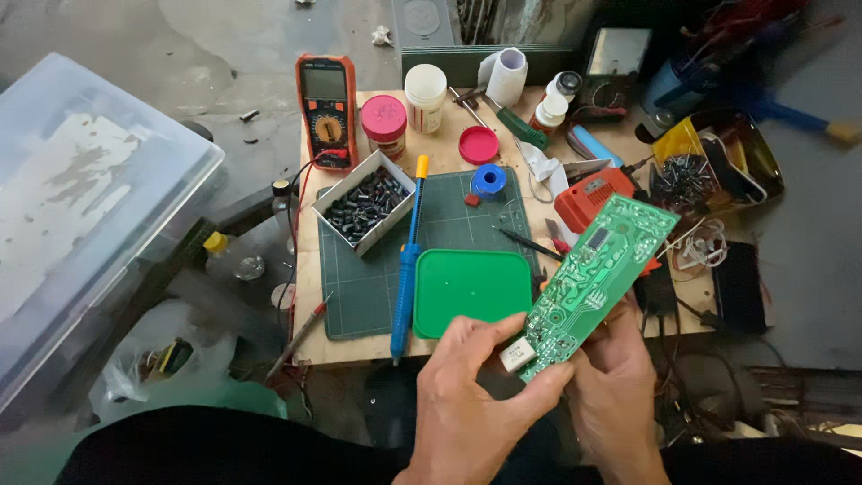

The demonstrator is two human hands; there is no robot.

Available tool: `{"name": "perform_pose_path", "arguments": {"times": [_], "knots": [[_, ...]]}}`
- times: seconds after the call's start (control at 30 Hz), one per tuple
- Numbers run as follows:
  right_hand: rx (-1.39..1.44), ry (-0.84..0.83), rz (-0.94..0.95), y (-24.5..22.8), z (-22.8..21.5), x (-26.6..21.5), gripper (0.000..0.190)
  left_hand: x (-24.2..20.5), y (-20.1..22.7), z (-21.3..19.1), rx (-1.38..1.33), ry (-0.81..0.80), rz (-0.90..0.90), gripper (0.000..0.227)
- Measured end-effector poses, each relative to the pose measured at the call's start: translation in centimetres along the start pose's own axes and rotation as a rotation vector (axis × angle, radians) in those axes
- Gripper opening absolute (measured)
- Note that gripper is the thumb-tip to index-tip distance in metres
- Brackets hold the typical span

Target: The person uses a hot air gun and a desoldering pump to remove components from a green circuit board. They repeatedly heat specific areas, use the pump to extract parts, and flip the board to inspect both sides.

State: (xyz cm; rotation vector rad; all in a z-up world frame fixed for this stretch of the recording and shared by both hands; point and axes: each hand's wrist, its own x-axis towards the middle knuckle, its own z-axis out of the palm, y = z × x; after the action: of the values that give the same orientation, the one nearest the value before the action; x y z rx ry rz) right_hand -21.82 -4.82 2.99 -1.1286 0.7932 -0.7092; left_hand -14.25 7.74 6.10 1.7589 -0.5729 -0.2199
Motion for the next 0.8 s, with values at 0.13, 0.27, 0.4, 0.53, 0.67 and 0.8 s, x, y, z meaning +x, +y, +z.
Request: {"name": "perform_pose_path", "arguments": {"times": [0.13,0.27,0.4,0.53,0.67,0.8], "knots": [[-0.144,-0.059,-0.071,0.1,-1.2,0.5,0.073,0.0,-0.1,-0.7,0.007,-0.106,-0.063,0.058],[-0.213,-0.102,-0.173,0.8,-1.8,0.7,0.068,0.0,-0.3,-0.6,0.008,-0.036,0.104,0.055],[-0.133,-0.022,-0.072,-0.4,-0.6,-0.1,0.067,-0.5,-1.4,-0.8,-0.036,-0.107,0.061,0.062],[0.013,-0.010,-0.143,2.1,-2.4,0.2,0.057,-0.4,-1.5,-1.2,-0.024,-0.092,0.191,0.062],[-0.049,0.122,0.014,4.0,-3.6,0.5,0.062,-0.1,-0.9,-1.5,0.023,-0.112,0.226,0.061],[0.014,0.121,0.012,3.4,-2.8,-0.1,0.041,-0.2,-1.2,-1.4,0.049,-0.125,0.245,0.062]]}}
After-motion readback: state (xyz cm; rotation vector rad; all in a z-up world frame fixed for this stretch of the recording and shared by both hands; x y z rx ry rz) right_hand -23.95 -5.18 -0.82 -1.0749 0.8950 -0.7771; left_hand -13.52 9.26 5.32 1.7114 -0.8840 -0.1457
